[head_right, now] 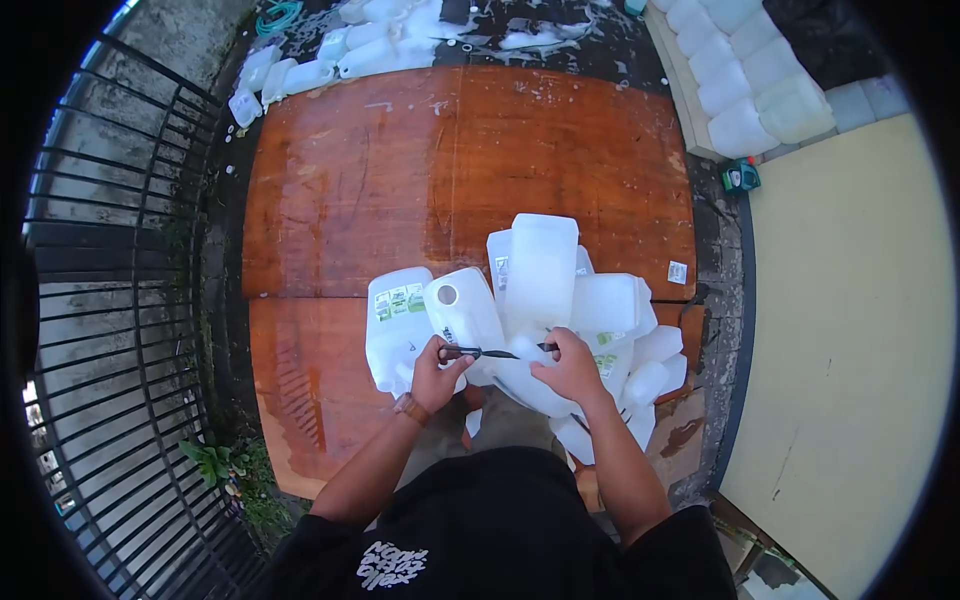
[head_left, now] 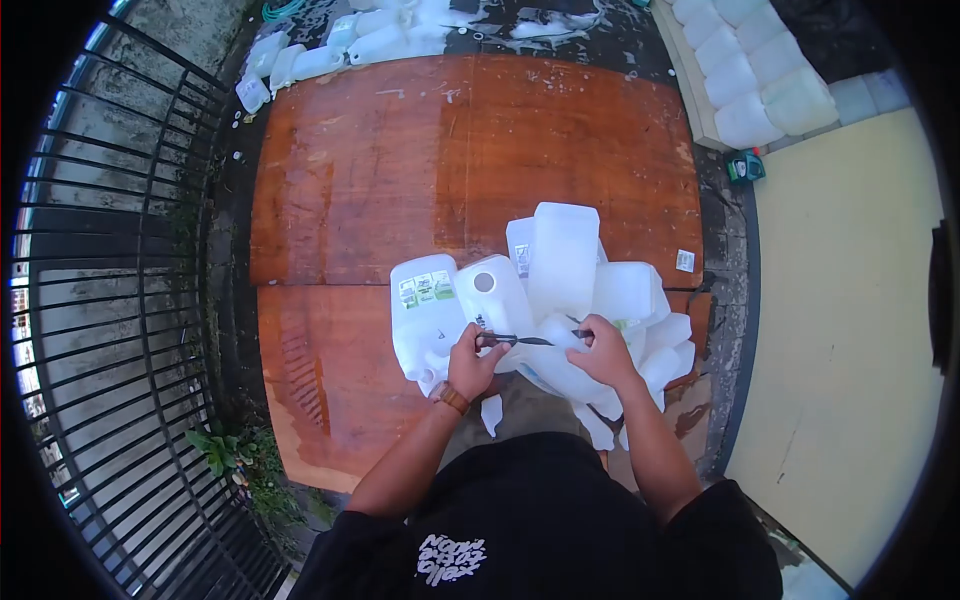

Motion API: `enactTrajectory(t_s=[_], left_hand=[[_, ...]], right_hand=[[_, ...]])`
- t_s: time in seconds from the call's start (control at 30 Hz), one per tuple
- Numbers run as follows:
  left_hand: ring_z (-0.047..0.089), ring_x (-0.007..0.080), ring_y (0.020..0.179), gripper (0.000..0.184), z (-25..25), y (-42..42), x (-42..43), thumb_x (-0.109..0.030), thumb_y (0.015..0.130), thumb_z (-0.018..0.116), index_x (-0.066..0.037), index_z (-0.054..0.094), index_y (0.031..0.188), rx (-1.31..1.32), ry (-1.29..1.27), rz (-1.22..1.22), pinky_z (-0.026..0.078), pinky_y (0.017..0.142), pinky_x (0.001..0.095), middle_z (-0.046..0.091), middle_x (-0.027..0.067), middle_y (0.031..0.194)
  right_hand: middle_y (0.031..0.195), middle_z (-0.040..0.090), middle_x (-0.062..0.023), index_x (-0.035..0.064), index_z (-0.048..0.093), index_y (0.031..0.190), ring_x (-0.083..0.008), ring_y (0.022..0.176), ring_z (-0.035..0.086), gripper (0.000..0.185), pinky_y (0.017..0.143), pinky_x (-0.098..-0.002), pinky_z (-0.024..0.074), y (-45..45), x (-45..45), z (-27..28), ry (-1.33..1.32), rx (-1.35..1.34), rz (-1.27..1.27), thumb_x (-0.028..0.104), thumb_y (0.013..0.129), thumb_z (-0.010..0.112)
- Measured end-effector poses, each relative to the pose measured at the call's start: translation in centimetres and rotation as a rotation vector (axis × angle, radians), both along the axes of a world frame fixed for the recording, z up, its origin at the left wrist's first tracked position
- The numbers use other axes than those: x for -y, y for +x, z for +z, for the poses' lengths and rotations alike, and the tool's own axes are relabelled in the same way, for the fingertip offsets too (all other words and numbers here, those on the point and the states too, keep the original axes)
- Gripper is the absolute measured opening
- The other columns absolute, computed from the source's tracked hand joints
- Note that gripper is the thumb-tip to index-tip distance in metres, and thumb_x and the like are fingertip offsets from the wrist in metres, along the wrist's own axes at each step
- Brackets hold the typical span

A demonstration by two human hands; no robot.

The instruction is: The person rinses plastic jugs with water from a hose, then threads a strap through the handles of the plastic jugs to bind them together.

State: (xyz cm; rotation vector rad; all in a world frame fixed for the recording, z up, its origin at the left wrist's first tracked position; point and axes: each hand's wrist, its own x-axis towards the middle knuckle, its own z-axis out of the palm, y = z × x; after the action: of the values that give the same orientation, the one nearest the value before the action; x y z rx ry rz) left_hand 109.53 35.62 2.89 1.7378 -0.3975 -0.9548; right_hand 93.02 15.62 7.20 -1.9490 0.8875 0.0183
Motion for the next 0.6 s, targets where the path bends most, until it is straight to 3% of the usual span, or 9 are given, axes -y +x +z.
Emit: enactTrajectory(t_s=[0.13,0.2,0.27,0.33,0.37,0.4,0.5,0.53,0.6], left_hand=[[0.062,0.0130,0.068,0.034,3.4,-1.2,1.2,-0.020,0.079,0.081,0.000,0.054,0.084,0.098,-0.003,0.093,0.050,0.064,0.0298,0.066,0.0073,0.074],[0.059,0.0118,0.063,0.037,5.6,-1.8,2.6,-0.022,0.077,0.083,0.000,0.053,0.079,0.164,0.176,0.048,0.049,0.060,0.0299,0.066,0.0063,0.070],[0.054,0.0121,0.057,0.039,6.5,-3.0,3.7,-0.023,0.075,0.084,-0.002,0.052,0.073,0.212,0.083,0.124,0.047,0.056,0.0310,0.063,0.0071,0.064],[0.051,0.0156,0.052,0.038,6.4,-4.2,4.0,-0.024,0.076,0.083,-0.001,0.053,0.069,0.253,0.188,0.057,0.044,0.052,0.0338,0.059,0.0103,0.059],[0.051,0.0236,0.048,0.039,6.2,-4.7,4.1,-0.027,0.079,0.079,-0.001,0.053,0.067,0.273,0.126,0.070,0.043,0.051,0.0369,0.055,0.0132,0.055],[0.051,0.0236,0.048,0.039,7.2,-4.6,4.3,-0.027,0.079,0.079,-0.001,0.053,0.067,0.272,0.127,0.061,0.043,0.051,0.0369,0.055,0.0132,0.055],[0.057,0.0351,0.052,0.036,9.7,-2.8,4.0,-0.027,0.085,0.071,0.000,0.054,0.070,0.442,0.150,-0.237,0.044,0.052,0.0402,0.058,0.0170,0.058],[0.057,0.0351,0.052,0.036,10.3,-2.4,3.8,-0.027,0.085,0.071,0.000,0.054,0.070,0.449,0.152,-0.242,0.044,0.052,0.0402,0.058,0.0170,0.058],[0.054,0.0244,0.051,0.031,12.2,-1.5,4.0,-0.022,0.085,0.072,0.001,0.056,0.074,0.436,0.181,-0.396,0.042,0.052,0.0371,0.056,0.0153,0.059]], right_hand=[[0.092,0.057,-0.0137,0.0050,0.056,0.112,-0.0326,0.088,0.059,0.054,0.081,-0.0391,0.0487,-0.8,-1.7,-0.2,0.010,-0.144,-0.036,0.022,0.067,0.081],[0.111,0.057,-0.0199,0.0050,0.051,0.126,-0.0390,0.109,0.055,0.068,0.093,-0.0426,0.0447,-0.6,-4.2,0.5,-0.233,-0.029,0.130,0.024,0.067,0.082],[0.113,0.057,-0.0206,0.0034,0.051,0.123,-0.0395,0.109,0.055,0.065,0.093,-0.0433,0.0452,-0.4,-7.0,2.7,-0.409,0.169,0.001,0.021,0.068,0.082],[0.115,0.056,-0.0213,0.0017,0.052,0.120,-0.0400,0.109,0.055,0.061,0.093,-0.0440,0.0457,0.1,-8.3,2.6,-0.578,0.350,-0.122,0.018,0.069,0.082],[0.114,0.056,-0.0208,0.0024,0.052,0.119,-0.0395,0.110,0.055,0.059,0.093,-0.0434,0.0460,0.5,-8.5,0.6,-0.500,0.422,-0.182,0.015,0.069,0.082],[0.113,0.057,-0.0204,0.0031,0.053,0.118,-0.0389,0.110,0.055,0.057,0.093,-0.0428,0.0463,0.9,-8.8,0.4,-0.413,0.490,-0.241,0.012,0.070,0.082],[0.112,0.056,-0.0168,0.0053,0.054,0.114,-0.0369,0.110,0.054,0.054,0.094,-0.0416,0.0452,1.0,-8.0,-0.5,-0.274,0.543,-0.297,0.008,0.069,0.082],[0.112,0.056,-0.0161,0.0049,0.054,0.113,-0.0370,0.109,0.055,0.052,0.093,-0.0411,0.0464,1.0,-7.8,-1.0,-0.175,0.587,-0.288,0.009,0.069,0.082],[0.109,0.057,-0.0151,0.0035,0.057,0.110,-0.0361,0.106,0.056,0.048,0.090,-0.0400,0.0487,1.3,-7.7,-0.5,-0.338,0.590,-0.303,0.005,0.068,0.079]])
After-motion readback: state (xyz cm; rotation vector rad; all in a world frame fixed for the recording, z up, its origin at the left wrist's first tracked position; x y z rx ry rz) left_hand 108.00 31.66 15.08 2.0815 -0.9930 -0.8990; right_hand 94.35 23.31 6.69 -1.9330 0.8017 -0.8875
